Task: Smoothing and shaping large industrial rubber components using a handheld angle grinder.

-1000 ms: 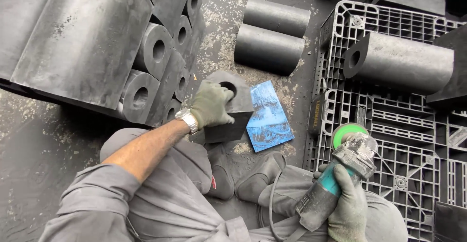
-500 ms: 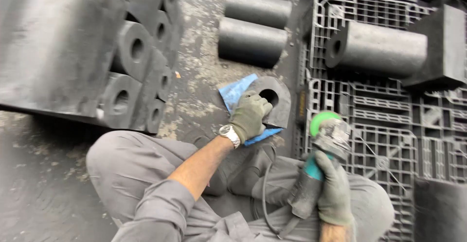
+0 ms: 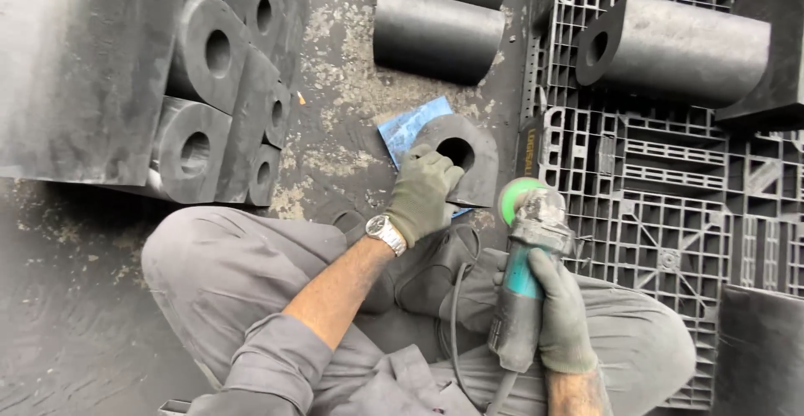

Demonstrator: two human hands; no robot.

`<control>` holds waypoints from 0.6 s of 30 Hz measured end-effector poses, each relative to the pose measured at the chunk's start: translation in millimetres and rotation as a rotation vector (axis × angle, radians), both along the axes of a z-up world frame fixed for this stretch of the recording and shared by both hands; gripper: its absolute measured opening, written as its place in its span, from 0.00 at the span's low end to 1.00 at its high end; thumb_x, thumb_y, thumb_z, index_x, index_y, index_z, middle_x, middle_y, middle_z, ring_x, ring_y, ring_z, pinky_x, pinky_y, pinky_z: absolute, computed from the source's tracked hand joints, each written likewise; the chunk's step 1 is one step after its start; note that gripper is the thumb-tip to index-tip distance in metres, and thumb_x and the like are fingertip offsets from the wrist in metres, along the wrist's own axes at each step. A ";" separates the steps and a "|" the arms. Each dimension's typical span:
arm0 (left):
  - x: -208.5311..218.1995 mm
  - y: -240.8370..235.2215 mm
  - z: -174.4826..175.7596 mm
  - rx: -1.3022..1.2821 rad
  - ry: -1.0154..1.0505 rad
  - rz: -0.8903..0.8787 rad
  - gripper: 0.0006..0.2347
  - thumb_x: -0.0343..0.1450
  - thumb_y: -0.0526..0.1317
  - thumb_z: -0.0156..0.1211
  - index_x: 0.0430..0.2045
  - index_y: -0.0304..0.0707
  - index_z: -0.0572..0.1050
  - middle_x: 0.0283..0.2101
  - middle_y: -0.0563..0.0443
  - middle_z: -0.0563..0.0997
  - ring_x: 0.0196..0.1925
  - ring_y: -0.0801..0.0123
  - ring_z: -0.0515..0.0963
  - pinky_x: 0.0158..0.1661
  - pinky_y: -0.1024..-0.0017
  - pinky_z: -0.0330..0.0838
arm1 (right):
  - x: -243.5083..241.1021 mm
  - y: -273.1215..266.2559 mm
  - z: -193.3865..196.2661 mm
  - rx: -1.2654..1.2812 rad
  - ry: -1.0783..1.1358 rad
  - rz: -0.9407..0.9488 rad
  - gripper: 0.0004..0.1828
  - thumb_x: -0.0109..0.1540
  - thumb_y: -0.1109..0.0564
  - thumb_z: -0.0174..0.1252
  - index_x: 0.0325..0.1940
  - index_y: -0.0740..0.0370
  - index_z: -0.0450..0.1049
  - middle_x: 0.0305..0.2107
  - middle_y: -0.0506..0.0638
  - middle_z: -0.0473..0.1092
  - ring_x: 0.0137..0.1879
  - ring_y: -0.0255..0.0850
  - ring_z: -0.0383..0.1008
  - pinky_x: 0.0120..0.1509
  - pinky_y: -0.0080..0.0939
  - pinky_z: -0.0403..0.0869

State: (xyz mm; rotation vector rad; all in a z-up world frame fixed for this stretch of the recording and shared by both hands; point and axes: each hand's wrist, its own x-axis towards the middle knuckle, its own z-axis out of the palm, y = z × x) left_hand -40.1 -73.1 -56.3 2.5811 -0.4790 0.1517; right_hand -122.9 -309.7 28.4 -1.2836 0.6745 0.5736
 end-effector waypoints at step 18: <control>-186.1 -57.1 -0.1 -0.486 0.238 -0.273 0.15 0.80 0.41 0.50 0.63 0.53 0.69 0.32 0.43 0.79 0.28 0.54 0.80 0.24 0.61 0.74 | -11.3 27.6 -6.6 -0.037 0.034 0.022 0.17 0.66 0.50 0.54 0.46 0.68 0.74 0.32 0.56 0.76 0.34 0.41 0.78 0.38 0.40 0.78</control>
